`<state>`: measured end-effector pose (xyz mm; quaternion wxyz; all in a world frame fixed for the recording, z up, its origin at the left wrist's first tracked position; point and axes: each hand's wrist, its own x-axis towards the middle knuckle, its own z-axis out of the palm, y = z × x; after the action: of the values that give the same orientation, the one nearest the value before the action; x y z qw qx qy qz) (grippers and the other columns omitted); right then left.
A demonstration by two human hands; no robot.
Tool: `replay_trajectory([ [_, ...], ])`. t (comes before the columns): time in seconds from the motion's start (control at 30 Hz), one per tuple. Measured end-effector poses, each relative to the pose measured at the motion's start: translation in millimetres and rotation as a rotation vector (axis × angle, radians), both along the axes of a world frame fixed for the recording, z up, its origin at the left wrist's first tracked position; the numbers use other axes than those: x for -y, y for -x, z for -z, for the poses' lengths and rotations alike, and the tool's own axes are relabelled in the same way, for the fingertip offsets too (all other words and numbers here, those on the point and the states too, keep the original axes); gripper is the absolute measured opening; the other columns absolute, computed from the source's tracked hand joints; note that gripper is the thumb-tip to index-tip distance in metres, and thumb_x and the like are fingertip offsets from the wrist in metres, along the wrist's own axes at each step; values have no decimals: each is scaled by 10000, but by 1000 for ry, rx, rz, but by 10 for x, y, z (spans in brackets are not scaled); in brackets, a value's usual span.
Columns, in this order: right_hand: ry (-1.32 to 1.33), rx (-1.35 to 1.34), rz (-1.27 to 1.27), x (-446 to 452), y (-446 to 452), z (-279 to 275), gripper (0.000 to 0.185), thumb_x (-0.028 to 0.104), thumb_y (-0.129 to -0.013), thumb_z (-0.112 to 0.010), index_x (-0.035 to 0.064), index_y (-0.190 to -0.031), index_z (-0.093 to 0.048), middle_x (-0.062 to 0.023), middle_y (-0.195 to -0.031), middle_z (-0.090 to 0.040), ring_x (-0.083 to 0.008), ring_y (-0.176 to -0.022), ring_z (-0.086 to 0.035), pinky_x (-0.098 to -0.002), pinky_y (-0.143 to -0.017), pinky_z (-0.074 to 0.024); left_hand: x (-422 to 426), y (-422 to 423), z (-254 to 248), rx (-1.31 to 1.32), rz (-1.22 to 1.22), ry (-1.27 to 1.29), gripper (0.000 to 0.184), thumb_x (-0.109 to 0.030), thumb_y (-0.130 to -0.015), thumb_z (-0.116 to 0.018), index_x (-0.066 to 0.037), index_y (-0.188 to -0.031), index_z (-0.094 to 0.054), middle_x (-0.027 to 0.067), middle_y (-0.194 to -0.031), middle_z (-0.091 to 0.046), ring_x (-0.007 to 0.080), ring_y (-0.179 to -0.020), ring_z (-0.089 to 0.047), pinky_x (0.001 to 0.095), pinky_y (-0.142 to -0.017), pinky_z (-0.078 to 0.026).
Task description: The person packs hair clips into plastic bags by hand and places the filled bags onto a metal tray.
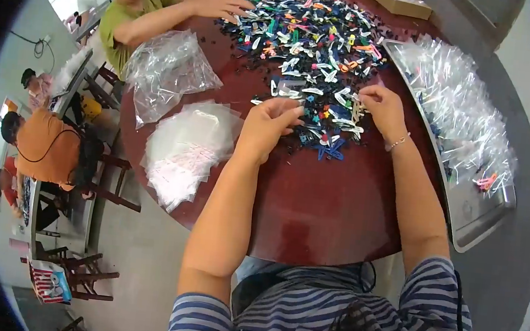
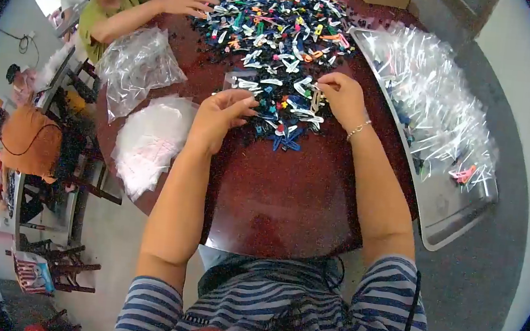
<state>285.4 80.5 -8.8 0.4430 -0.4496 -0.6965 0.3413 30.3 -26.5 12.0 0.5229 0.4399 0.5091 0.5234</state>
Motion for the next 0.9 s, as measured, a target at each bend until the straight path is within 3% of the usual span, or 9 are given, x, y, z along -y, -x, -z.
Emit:
replay_trajectory([
  [0.1, -152, 190, 75, -1, 10, 29, 150, 57, -809, -653, 17, -953, -663, -59, -855, -670, -123, -737, -616, -253, -672, -486, -2, -4, -10, -23, 14, 6, 288, -200, -864, -665, -41, -1099, -618, 60, -990, -684, 112, -838, -628, 232, -709, -459],
  [0.27, -531, 520, -106, 40, 128, 59, 221, 38, -811, -619, 38, -1030, -644, -126, -1046, -635, -254, -841, -637, -315, -730, -503, 16, -22, -36, -46, 35, 6, 299, -208, -868, -659, -32, -1105, -613, 64, -995, -682, 117, -855, -624, 235, -723, -452],
  [0.4, -296, 453, -82, 54, 102, 53, 168, 57, -821, -628, 42, -985, -662, -110, -941, -642, -221, -780, -633, -301, -686, -489, 28, -32, -38, -74, 52, 1, 311, -216, -870, -654, -26, -1111, -607, 72, -1006, -680, 118, -861, -622, 238, -720, -448],
  [0.53, -307, 319, -8, 25, 59, 62, 139, 65, -836, -624, 32, -964, -669, -77, -874, -645, -166, -723, -610, -270, -650, -476, 38, -56, -44, -74, 59, 18, 317, -222, -865, -660, -27, -1110, -607, 80, -1018, -677, 117, -849, -623, 234, -708, -445],
  [0.63, 1, -10, 7, -10, 34, -13, 156, 118, -856, -637, 35, -983, -670, -44, -816, -674, -97, -694, -596, -244, -641, -473, 40, -56, -40, -58, 63, 22, 321, -227, -860, -667, -32, -1108, -609, 83, -1019, -676, 117, -844, -624, 233, -706, -444],
  [0.73, 167, -212, -21, 64, 88, -125, 152, 112, -854, -635, 37, -980, -676, -43, -817, -672, -98, -710, -604, -245, -649, -477, 44, -57, -38, -27, 65, 27, 323, -232, -858, -670, -36, -1107, -610, 81, -1019, -675, 118, -847, -625, 234, -705, -445],
  [0.77, 168, -213, -21, 71, 79, -117, 152, 112, -854, -635, 37, -980, -676, -43, -817, -672, -98, -710, -604, -245, -649, -477, 48, -60, -43, -28, 65, 28, 323, -232, -858, -670, -36, -1107, -610, 81, -1019, -675, 118, -847, -625, 234, -705, -445],
  [0.83, -44, 125, 23, 84, 63, -106, 143, 112, -848, -645, 31, -961, -680, -51, -838, -670, -115, -742, -613, -253, -669, -480, 57, -66, -58, -27, 64, 32, 324, -235, -858, -671, -37, -1106, -610, 83, -1016, -674, 122, -849, -626, 234, -706, -446],
  [0.9, -138, 143, -20, 121, 112, -107, 138, 104, -854, -640, 19, -956, -678, -40, -864, -659, -101, -770, -600, -244, -689, -472, 52, -61, -44, -15, 64, 36, 323, -234, -859, -671, -36, -1107, -610, 83, -1016, -674, 125, -852, -627, 237, -710, -449],
])
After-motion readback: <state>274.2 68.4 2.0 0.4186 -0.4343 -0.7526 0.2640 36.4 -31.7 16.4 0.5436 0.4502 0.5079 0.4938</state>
